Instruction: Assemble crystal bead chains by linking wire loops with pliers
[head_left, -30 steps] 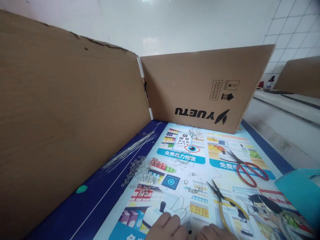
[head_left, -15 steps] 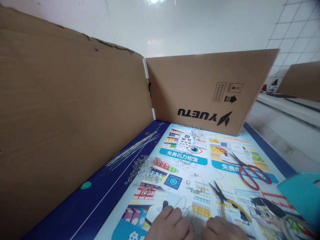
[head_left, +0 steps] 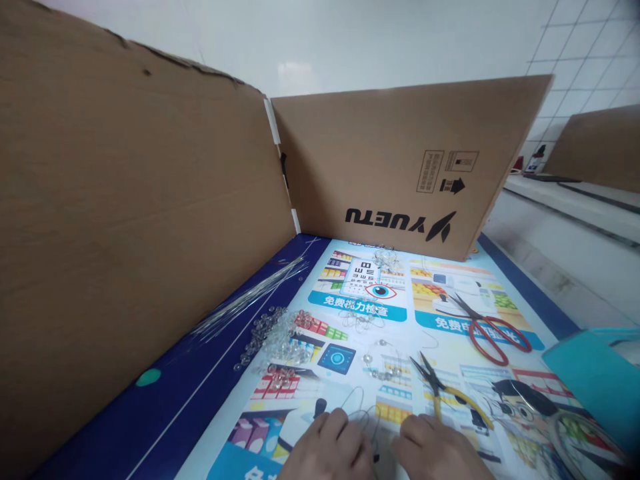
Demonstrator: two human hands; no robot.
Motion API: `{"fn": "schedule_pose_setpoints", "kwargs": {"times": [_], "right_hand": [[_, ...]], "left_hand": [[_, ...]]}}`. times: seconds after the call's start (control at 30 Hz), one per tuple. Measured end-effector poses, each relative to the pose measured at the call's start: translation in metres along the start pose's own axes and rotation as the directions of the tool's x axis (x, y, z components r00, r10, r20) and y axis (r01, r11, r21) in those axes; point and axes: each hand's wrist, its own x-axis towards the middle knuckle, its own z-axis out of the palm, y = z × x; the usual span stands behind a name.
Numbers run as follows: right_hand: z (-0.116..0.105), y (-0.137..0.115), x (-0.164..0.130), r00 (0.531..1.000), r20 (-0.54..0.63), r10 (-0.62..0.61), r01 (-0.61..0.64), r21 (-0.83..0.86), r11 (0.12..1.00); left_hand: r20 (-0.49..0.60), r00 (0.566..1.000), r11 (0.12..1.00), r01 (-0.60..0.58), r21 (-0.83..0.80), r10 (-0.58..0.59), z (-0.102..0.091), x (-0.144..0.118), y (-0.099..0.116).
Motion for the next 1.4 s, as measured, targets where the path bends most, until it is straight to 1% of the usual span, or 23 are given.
{"fn": "schedule_pose_setpoints", "kwargs": {"times": [0.07,0.1,0.13,0.2,0.23,0.27,0.3,0.33,0.37,0.4,0.43,0.47,0.5,0.53,0.6,0.67,0.77,1.0,1.07,1.23,1.4], "right_hand": [[-0.003,-0.001,0.004,0.995,0.0,0.098,-0.097,0.133,0.986],[-0.006,-0.002,0.006,0.988,0.019,0.151,-0.152,0.232,0.961],[-0.009,-0.002,0.008,0.978,0.053,0.2,-0.206,0.346,0.915],[-0.012,-0.002,0.012,0.947,0.135,0.291,-0.315,0.561,0.766],[-0.012,-0.003,0.014,0.925,0.179,0.335,-0.367,0.649,0.667],[-0.011,-0.003,0.014,0.898,0.227,0.377,-0.413,0.729,0.546],[-0.007,-0.004,0.014,0.868,0.282,0.409,-0.449,0.799,0.401],[-0.003,-0.006,0.014,0.836,0.349,0.424,-0.472,0.85,0.232],[0.002,-0.007,0.013,0.809,0.417,0.414,-0.479,0.876,0.052],[0.007,-0.009,0.012,0.788,0.473,0.395,-0.472,0.875,-0.106],[0.011,-0.011,0.012,0.777,0.503,0.378,-0.455,0.864,-0.215],[0.014,-0.012,0.011,0.777,0.512,0.366,-0.432,0.857,-0.281],[0.015,-0.014,0.011,0.781,0.51,0.361,-0.411,0.854,-0.318],[0.016,-0.015,0.011,0.787,0.501,0.359,-0.389,0.856,-0.341],[0.014,-0.016,0.013,0.797,0.487,0.357,-0.354,0.856,-0.378],[0.012,-0.017,0.014,0.797,0.487,0.356,-0.338,0.85,-0.404],[0.01,-0.017,0.015,0.797,0.479,0.367,-0.328,0.854,-0.403],[0.009,-0.02,0.015,0.786,0.486,0.383,-0.331,0.853,-0.403],[0.01,-0.02,0.015,0.784,0.487,0.385,-0.328,0.851,-0.41],[0.009,-0.02,0.018,0.797,0.475,0.372,-0.326,0.858,-0.397],[0.005,-0.022,0.019,0.781,0.489,0.389,-0.343,0.856,-0.386]], "left_hand": [[-0.018,1.0,0.999,0.016,-0.031,-0.017,-0.001,0.0,-0.002],[-0.027,0.999,0.997,0.03,-0.067,-0.031,-0.003,0.0,-0.003],[-0.024,0.998,0.991,0.054,-0.12,-0.057,-0.004,0.0,-0.005],[0.004,0.988,0.947,0.147,-0.287,-0.152,-0.006,0.001,-0.009],[0.035,0.976,0.893,0.21,-0.398,-0.214,-0.007,0.002,-0.011],[0.076,0.957,0.81,0.278,-0.517,-0.28,-0.007,0.003,-0.012],[0.141,0.927,0.69,0.355,-0.631,-0.348,-0.007,0.005,-0.012],[0.233,0.882,0.53,0.439,-0.726,-0.41,-0.006,0.007,-0.012],[0.345,0.822,0.343,0.518,-0.784,-0.453,-0.005,0.008,-0.011],[0.455,0.757,0.152,0.577,-0.803,-0.469,-0.003,0.01,-0.009],[0.546,0.699,-0.023,0.606,-0.795,-0.461,-0.002,0.011,-0.007],[0.609,0.658,-0.168,0.607,-0.777,-0.442,0.0,0.012,-0.006],[0.645,0.639,-0.275,0.588,-0.761,-0.419,0.001,0.012,-0.004],[0.66,0.636,-0.347,0.561,-0.751,-0.4,0.003,0.012,-0.002],[0.665,0.644,-0.439,0.507,-0.742,-0.379,0.005,0.012,0.0],[0.665,0.651,-0.491,0.472,-0.732,-0.366,0.006,0.011,0.002],[0.656,0.665,-0.527,0.437,-0.729,-0.357,0.008,0.01,0.005],[0.633,0.691,-0.53,0.411,-0.741,-0.349,0.01,0.01,0.008],[0.635,0.69,-0.528,0.416,-0.74,-0.348,0.01,0.01,0.008],[0.654,0.673,-0.516,0.446,-0.731,-0.345,0.01,0.01,0.007],[0.654,0.669,-0.491,0.462,-0.739,-0.354,0.011,0.008,0.007]]}}
